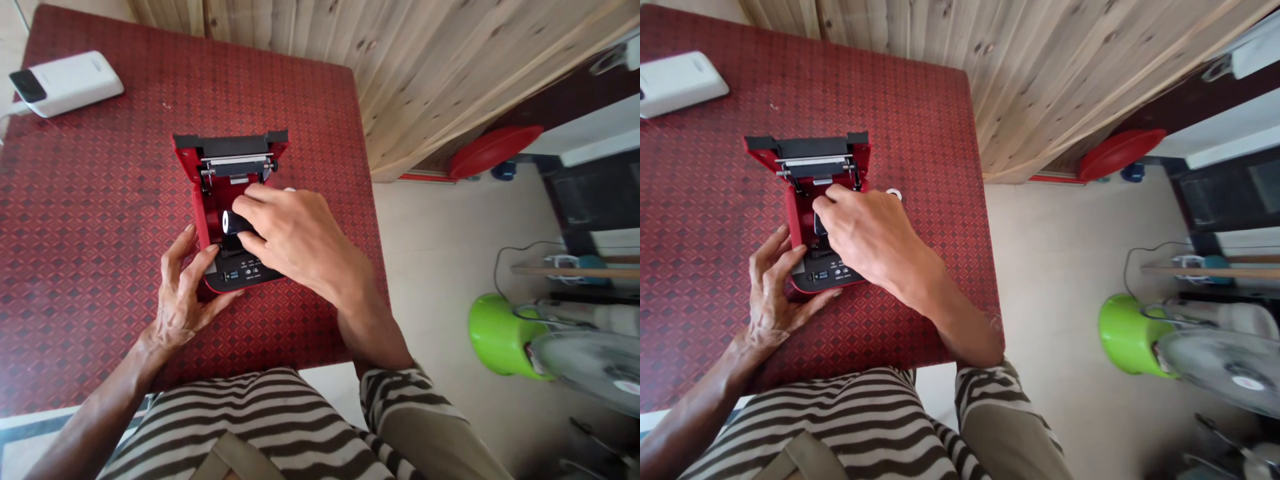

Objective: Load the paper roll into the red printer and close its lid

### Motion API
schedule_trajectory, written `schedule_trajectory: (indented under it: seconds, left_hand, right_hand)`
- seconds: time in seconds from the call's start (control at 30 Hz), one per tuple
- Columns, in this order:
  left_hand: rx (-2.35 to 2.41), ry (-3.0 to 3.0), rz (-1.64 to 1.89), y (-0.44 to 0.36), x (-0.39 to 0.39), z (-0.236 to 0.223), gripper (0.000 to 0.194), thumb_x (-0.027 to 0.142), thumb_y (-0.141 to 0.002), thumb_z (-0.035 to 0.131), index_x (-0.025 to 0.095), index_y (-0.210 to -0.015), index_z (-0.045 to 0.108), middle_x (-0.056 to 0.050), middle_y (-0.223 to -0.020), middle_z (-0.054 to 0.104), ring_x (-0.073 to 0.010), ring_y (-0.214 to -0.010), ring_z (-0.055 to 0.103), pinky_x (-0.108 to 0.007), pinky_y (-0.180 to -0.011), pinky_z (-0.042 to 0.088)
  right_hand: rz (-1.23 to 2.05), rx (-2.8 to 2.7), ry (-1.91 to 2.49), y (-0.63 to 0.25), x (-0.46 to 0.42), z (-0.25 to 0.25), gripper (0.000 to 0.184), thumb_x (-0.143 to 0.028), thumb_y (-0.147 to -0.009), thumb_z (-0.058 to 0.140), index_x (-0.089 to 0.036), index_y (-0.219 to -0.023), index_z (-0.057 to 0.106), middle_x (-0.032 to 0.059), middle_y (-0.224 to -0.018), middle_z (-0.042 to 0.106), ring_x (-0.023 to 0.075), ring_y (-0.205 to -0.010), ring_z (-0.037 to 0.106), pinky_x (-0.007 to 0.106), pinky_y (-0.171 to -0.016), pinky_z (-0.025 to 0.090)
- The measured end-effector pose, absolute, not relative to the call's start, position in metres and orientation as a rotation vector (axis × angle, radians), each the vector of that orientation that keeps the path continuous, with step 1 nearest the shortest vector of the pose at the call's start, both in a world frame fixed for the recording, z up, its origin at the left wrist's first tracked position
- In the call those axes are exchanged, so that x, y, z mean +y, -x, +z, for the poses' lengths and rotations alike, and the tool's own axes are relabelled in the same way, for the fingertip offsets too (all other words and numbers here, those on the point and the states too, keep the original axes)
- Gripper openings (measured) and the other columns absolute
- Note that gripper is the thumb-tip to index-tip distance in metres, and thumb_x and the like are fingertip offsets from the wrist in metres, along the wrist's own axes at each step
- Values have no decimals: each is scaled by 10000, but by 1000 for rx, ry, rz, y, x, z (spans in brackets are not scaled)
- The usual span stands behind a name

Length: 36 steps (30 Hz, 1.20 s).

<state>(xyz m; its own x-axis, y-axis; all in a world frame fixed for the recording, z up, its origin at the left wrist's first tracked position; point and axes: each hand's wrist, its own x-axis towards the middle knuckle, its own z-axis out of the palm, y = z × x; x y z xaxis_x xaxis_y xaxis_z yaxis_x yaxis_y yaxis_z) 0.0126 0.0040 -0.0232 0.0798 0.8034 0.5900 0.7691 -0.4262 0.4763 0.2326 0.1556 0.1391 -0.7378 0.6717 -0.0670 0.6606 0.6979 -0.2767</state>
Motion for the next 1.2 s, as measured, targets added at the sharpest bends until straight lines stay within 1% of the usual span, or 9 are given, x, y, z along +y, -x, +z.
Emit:
schedule_trajectory:
  seconds: [0.1,0.17,0.27,0.37,0.53,0.83,0.93,1.03,1.2]
  left_hand:
    - [1639,-2278,1288,-14,7,-22,1157,601,-1085,1058,403,-2012,394,-227,-1961,579,-474,-1724,732,-711,-1382,719]
    - [1623,-2275,1296,-14,8,-20,1175,585,-1076,1072,369,-2010,393,-247,-1958,581,-489,-1778,692,-715,-1391,715]
    - [1638,-2297,1275,-14,9,-17,1122,537,-1100,1059,327,-1996,417,-260,-1922,621,-474,-1803,679,-668,-1344,757]
    - [1663,-2336,1252,-13,7,-16,1100,533,-1102,1061,308,-1985,446,-251,-1861,686,-456,-1750,730,-624,-1296,783]
    - [1690,-2343,1311,-10,7,-21,1097,568,-1079,1081,325,-1969,486,-217,-1828,723,-461,-1686,769,-646,-1287,774]
    - [1761,-2331,1225,-8,3,-21,1054,562,-1102,1061,365,-1955,475,-178,-1878,713,-436,-1668,797,-625,-1293,803]
    - [1789,-2316,1204,-9,2,-19,1087,549,-1123,1040,443,-2003,410,-141,-1927,677,-436,-1683,791,-652,-1296,818]
    - [1745,-2342,1244,-10,3,-18,1161,520,-1109,1058,459,-2040,366,-124,-1939,667,-434,-1655,811,-650,-1253,849]
    - [1730,-2320,1279,-10,5,-21,1087,569,-1119,1045,420,-2009,440,-132,-1919,680,-449,-1670,801,-628,-1224,869]
  right_hand:
    - [606,-2390,990,-277,144,136,175,-243,-1184,858,-243,-1348,919,64,-1250,923,212,-839,804,399,-823,706]
    - [744,-2076,1011,-309,139,126,191,-302,-1099,979,-280,-1280,921,16,-1070,874,176,-686,688,380,-672,645]
    - [910,-1721,1165,-344,136,92,291,-429,-1036,1058,-324,-1261,906,-25,-910,790,180,-679,649,346,-559,511]
    - [1031,-1540,1253,-356,130,45,380,-504,-992,1064,-327,-1268,871,-22,-969,826,176,-747,674,316,-621,528]
    - [1245,-1584,1279,-338,115,-7,302,-445,-978,934,-311,-1212,799,9,-1057,880,220,-871,804,369,-783,661]
    - [1138,-1879,1295,-327,116,-2,260,-316,-1024,872,-282,-1278,832,66,-1209,960,263,-1013,878,440,-967,736]
    - [1138,-1936,1239,-334,117,0,369,-264,-1018,813,-254,-1384,853,93,-1321,973,274,-1087,915,504,-1066,767]
    - [1154,-1945,1277,-349,123,5,487,-222,-1025,769,-254,-1500,874,102,-1374,979,278,-1115,941,516,-1054,786]
    - [972,-1826,1404,-357,160,5,337,-331,-1081,860,-236,-1396,934,127,-1342,987,293,-1121,939,528,-1076,779]
